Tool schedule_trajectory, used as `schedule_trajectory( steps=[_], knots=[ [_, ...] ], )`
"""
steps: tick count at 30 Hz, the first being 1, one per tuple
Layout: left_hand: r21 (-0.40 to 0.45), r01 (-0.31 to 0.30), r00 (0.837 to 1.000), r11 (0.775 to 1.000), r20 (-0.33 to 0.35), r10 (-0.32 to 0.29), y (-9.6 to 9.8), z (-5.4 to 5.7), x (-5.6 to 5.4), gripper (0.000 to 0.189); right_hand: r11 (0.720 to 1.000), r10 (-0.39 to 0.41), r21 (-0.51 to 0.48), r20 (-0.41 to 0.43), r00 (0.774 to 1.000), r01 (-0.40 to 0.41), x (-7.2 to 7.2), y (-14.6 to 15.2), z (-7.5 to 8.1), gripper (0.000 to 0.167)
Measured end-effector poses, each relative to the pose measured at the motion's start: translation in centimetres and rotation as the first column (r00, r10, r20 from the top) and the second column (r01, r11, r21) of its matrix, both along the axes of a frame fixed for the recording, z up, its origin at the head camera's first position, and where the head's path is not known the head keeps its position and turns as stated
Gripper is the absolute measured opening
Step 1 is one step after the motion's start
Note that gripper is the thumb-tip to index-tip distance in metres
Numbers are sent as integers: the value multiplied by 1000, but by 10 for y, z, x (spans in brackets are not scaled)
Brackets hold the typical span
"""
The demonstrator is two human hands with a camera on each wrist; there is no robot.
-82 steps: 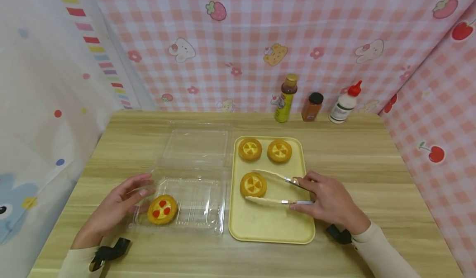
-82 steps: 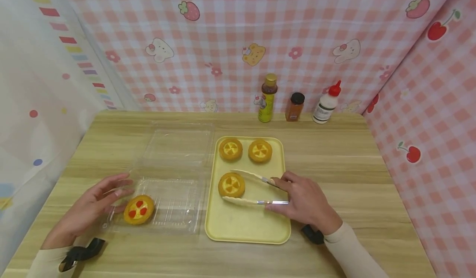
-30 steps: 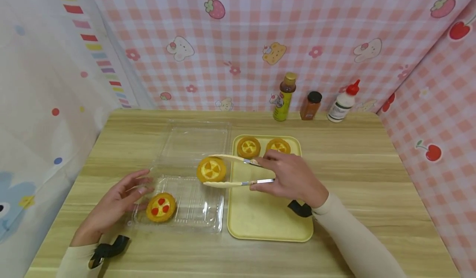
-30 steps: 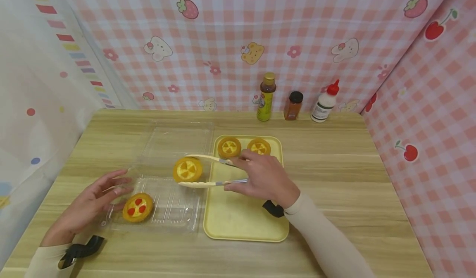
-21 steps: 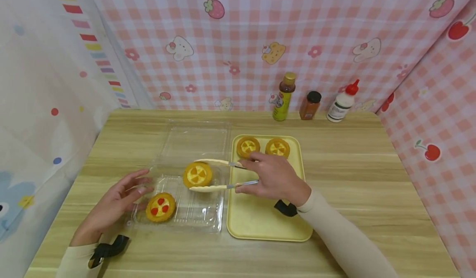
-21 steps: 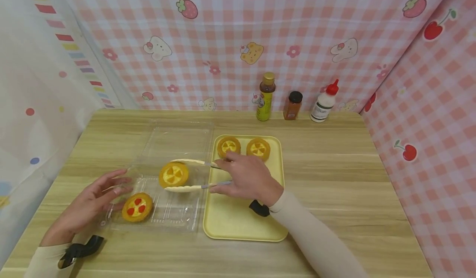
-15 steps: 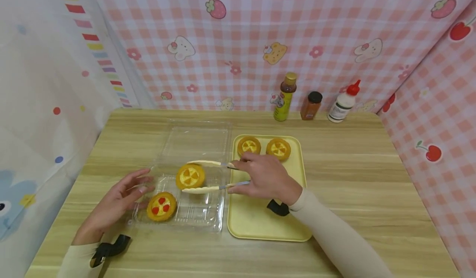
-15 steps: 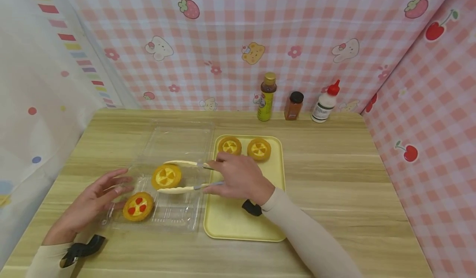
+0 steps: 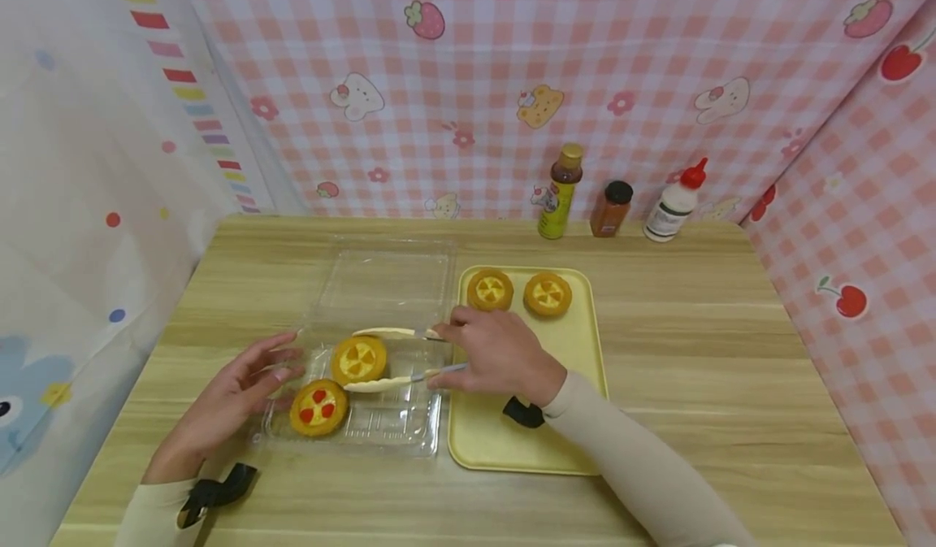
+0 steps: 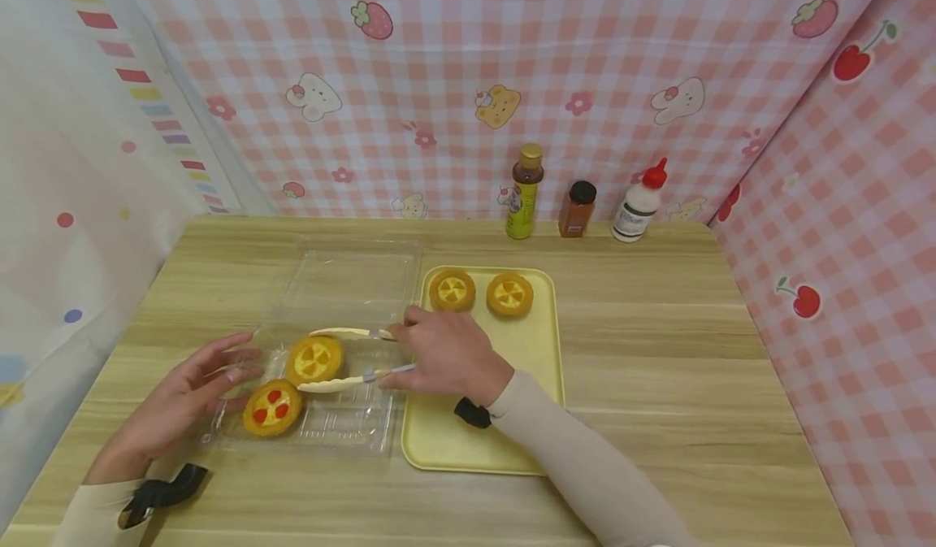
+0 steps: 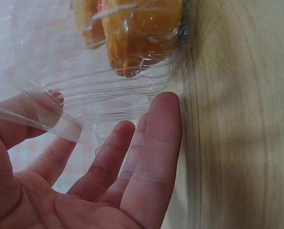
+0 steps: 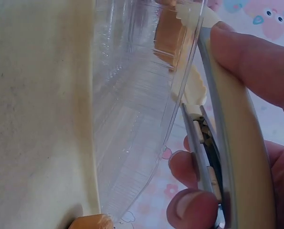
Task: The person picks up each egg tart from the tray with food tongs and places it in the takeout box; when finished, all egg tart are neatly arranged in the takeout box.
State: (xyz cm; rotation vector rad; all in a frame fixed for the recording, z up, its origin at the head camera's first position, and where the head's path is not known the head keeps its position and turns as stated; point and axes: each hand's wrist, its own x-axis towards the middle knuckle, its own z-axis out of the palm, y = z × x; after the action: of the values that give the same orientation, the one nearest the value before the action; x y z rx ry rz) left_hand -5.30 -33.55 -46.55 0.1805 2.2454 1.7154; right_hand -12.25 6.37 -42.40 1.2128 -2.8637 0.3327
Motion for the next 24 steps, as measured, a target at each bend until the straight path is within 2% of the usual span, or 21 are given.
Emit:
schedule_trajectory(
  steps=[12,24],
  knots=[
    [10,16,1000,1000,-22,-16,0,-2,0,55,1000,9,22,-8,1000,-9,2,-4,-6,77],
    [22,23,1000,1000,-20,-22,-1,-1,-1,55,1000,-18,2,28,999,18,3,-1,2,79]
  ],
)
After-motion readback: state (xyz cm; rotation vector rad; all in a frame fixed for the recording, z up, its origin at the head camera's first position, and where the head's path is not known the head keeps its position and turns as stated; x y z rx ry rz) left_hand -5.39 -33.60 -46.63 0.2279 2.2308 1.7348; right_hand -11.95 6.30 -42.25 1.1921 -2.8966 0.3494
